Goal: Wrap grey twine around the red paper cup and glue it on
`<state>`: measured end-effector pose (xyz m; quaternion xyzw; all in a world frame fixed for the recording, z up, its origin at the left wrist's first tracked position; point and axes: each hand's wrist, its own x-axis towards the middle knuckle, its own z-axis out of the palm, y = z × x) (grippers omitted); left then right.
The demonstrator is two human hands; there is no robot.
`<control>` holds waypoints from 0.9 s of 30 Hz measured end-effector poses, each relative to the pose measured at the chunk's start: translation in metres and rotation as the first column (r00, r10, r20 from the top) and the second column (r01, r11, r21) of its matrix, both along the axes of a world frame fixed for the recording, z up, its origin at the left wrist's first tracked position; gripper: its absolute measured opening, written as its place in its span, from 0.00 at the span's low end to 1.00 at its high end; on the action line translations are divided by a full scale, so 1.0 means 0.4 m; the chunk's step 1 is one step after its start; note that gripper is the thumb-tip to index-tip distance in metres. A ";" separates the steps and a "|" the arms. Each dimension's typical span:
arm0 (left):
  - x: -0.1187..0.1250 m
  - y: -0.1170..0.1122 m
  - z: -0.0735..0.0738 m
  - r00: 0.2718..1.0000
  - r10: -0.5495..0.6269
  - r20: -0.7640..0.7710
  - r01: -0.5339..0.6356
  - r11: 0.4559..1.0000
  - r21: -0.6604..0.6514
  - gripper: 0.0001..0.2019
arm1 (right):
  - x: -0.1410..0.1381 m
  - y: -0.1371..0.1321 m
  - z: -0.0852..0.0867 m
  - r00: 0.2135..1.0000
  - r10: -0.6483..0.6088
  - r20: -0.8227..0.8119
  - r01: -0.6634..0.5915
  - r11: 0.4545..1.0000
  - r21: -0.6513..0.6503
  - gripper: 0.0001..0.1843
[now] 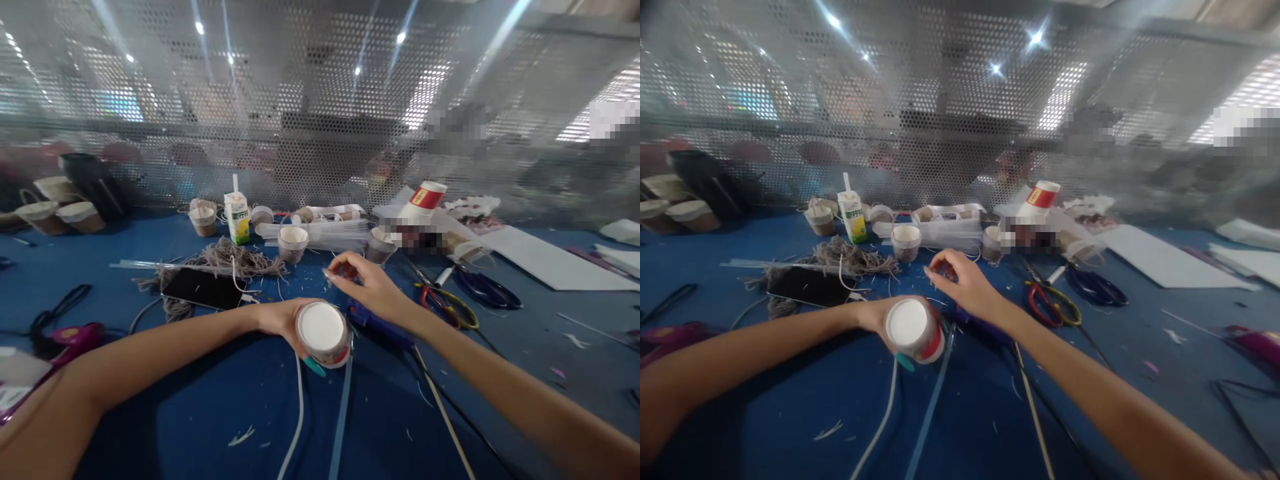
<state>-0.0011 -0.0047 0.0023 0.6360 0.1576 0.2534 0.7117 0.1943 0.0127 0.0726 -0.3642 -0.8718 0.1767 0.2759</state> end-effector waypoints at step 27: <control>0.016 0.013 -0.001 0.989 -0.120 0.092 0.132 0.981 -0.143 0.34 | -0.264 0.163 -0.038 0.738 0.151 0.658 -0.502 0.774 0.386 0.12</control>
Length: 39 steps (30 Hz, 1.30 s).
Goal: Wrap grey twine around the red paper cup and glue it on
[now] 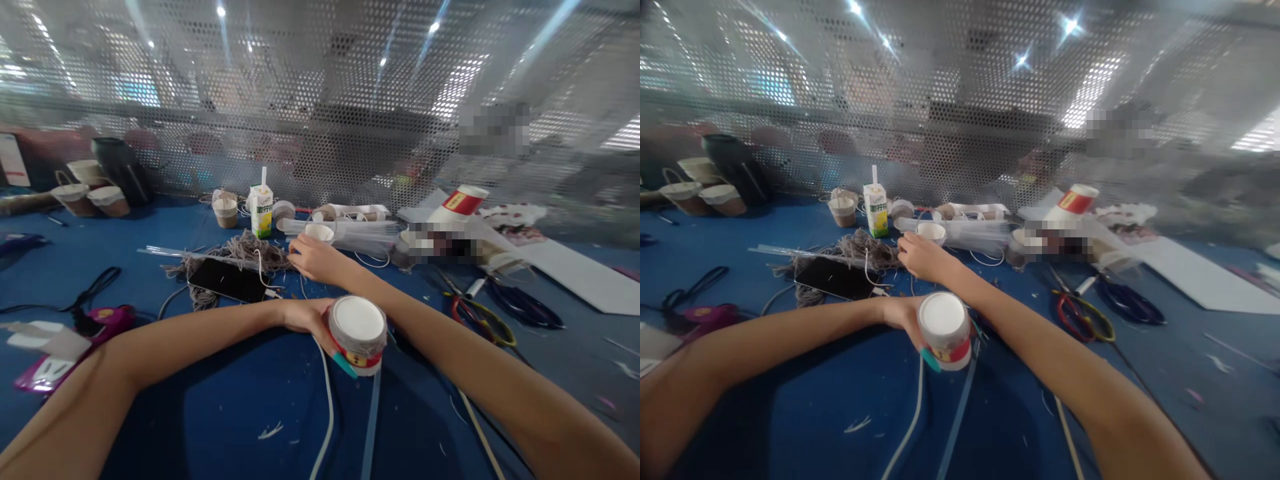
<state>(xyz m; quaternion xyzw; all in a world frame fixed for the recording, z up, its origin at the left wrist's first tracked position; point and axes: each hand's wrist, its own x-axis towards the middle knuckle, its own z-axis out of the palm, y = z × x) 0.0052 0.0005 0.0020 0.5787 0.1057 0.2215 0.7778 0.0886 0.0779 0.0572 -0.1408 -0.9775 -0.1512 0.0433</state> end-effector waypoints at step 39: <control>-0.007 0.022 -0.049 0.999 -0.037 0.006 0.037 0.994 -0.102 0.38 | 0.055 0.023 0.137 0.738 -0.418 -0.530 0.178 0.878 -0.444 0.23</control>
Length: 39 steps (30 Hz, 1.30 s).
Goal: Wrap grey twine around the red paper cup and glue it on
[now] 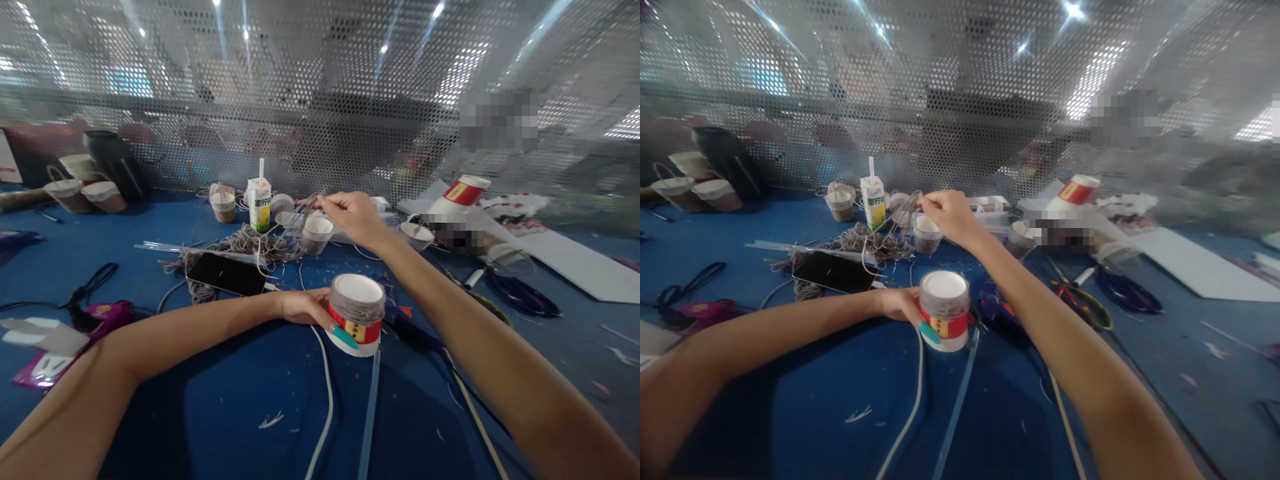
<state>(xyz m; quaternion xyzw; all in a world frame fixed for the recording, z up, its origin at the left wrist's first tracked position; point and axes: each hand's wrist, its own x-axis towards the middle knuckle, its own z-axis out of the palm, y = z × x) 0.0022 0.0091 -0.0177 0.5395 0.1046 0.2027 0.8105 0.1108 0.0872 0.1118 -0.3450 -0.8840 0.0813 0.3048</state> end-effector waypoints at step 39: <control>-0.222 0.063 0.319 0.083 0.940 -0.330 0.407 0.270 0.873 0.13 | 0.071 -0.039 0.044 0.995 -0.054 0.089 0.078 0.951 -0.301 0.12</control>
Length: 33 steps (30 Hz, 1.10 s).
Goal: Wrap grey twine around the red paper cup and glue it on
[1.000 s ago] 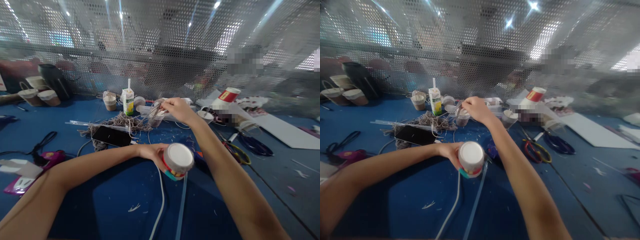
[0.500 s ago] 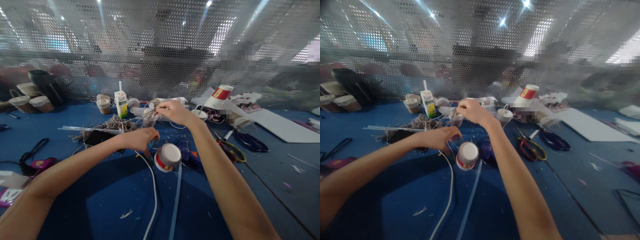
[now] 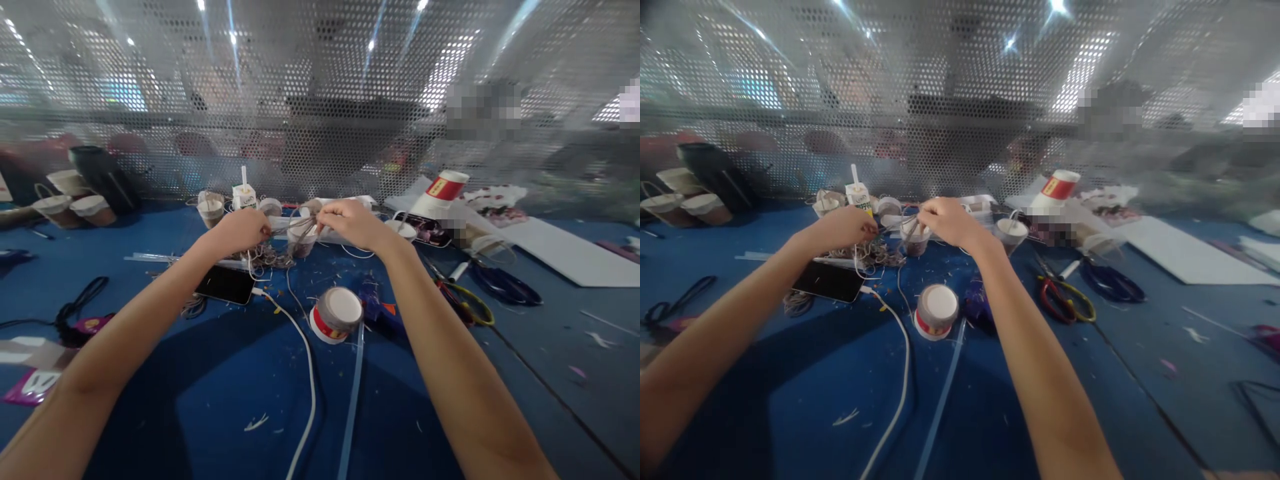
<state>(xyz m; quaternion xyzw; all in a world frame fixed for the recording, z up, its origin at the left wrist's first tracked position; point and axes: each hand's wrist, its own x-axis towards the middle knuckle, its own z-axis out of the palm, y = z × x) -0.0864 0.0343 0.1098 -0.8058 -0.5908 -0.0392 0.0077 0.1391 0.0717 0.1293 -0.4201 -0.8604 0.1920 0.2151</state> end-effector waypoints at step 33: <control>-0.008 -0.033 0.061 0.964 -0.209 0.163 0.164 0.954 0.251 0.11 | -0.108 -0.051 0.044 0.975 0.194 0.106 -0.195 0.981 -0.002 0.09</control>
